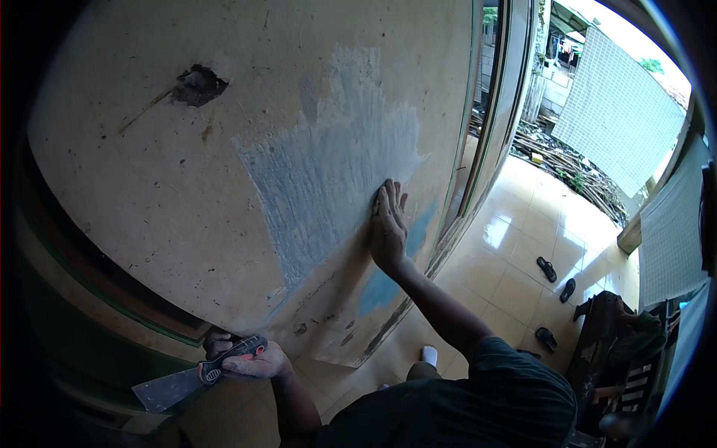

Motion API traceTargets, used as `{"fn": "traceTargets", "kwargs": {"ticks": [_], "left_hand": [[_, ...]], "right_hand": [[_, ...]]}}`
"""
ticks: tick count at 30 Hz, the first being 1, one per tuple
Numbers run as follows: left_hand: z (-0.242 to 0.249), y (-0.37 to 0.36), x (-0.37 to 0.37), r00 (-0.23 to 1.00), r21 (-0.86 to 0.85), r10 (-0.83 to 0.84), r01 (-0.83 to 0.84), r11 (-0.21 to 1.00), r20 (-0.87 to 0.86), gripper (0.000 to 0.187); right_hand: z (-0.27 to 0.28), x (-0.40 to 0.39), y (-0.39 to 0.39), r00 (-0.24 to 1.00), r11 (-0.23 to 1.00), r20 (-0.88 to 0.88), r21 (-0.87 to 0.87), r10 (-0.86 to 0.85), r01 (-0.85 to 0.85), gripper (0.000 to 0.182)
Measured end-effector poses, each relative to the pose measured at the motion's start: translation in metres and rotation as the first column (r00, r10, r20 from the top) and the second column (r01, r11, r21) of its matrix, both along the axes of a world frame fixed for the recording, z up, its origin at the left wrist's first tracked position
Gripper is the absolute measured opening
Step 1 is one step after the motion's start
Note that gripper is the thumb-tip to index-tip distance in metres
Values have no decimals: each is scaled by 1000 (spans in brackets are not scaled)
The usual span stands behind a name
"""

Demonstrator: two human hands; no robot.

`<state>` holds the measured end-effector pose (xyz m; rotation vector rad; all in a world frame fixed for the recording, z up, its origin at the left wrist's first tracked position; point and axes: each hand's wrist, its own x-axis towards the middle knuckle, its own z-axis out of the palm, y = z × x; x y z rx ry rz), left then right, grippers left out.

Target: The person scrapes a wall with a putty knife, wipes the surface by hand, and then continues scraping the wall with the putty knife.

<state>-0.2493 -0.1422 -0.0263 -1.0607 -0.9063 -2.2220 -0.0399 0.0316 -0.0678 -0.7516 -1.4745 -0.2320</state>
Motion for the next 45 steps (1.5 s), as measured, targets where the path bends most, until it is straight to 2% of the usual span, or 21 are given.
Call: {"fn": "traceTargets", "kwargs": {"ticks": [1,3,6,9,12,15,17,18,20,21,24,27,30,31,32,33,35,37,40,44,45], "left_hand": [[-1,0,-1,1000,-8,7,-7,1000,-27,29],[-3,-3,-4,998,-29,4,-6,1000,-66,29],[-8,-2,-8,994,-45,-2,-3,999,-105,27],[-10,1,-8,999,50,-27,28,998,-26,31],[-13,-1,-10,997,70,-75,74,995,3,32],[-8,3,-9,999,69,-24,26,997,-25,33],[-2,0,-2,998,14,-56,55,998,26,29],[-2,-2,0,996,-17,-68,69,997,56,27],[-4,-1,-3,996,-7,-83,84,996,36,27],[-5,-1,-5,996,3,-92,92,996,10,27],[-10,0,-9,997,55,-62,60,997,36,37],[-12,1,-8,991,66,-112,107,992,74,36],[-12,-1,-4,980,49,-117,111,993,161,36],[-13,0,-5,980,60,-115,106,993,164,36],[-14,0,-8,977,79,-155,145,986,145,36],[-16,1,-9,973,95,-193,181,979,126,36],[-14,-1,-9,981,82,-166,159,984,98,36],[-9,2,-5,986,64,-154,149,987,68,36],[-7,-3,0,980,50,-152,147,988,128,35],[-11,-2,-4,971,68,-192,184,981,145,36],[-11,0,-3,958,95,-239,226,969,160,35]], "right_hand": [[7,8,12,994,996,67,31,-88,86,42],[85,26,16,999,1000,-35,-3,-12,12,43],[128,43,26,994,998,-91,-16,53,-55,45],[31,32,22,998,998,-6,26,62,-62,44],[4,42,33,994,998,103,56,-19,13,44],[106,50,36,999,999,48,36,-19,17,44],[120,48,34,999,999,33,44,-28,26,44],[121,47,32,999,998,23,50,-26,25,44],[40,43,32,997,999,74,41,-17,14,44],[26,38,23,995,1000,99,15,5,-6,44],[30,47,38,991,997,125,76,-40,31,43],[138,52,36,999,998,38,57,-32,30,43],[120,32,27,999,995,30,97,-11,8,42],[80,23,22,992,988,128,155,-17,-3,41],[43,11,12,979,977,174,167,102,-131,41],[39,3,-4,974,982,188,117,127,-151,38],[63,9,13,971,980,237,190,20,-66,37],[156,9,6,987,986,162,169,-14,-13,39],[200,8,10,995,970,84,233,52,-71,38],[39,-5,2,979,997,204,78,2,-18,38],[50,-4,4,977,996,212,88,13,-32,38]]}}
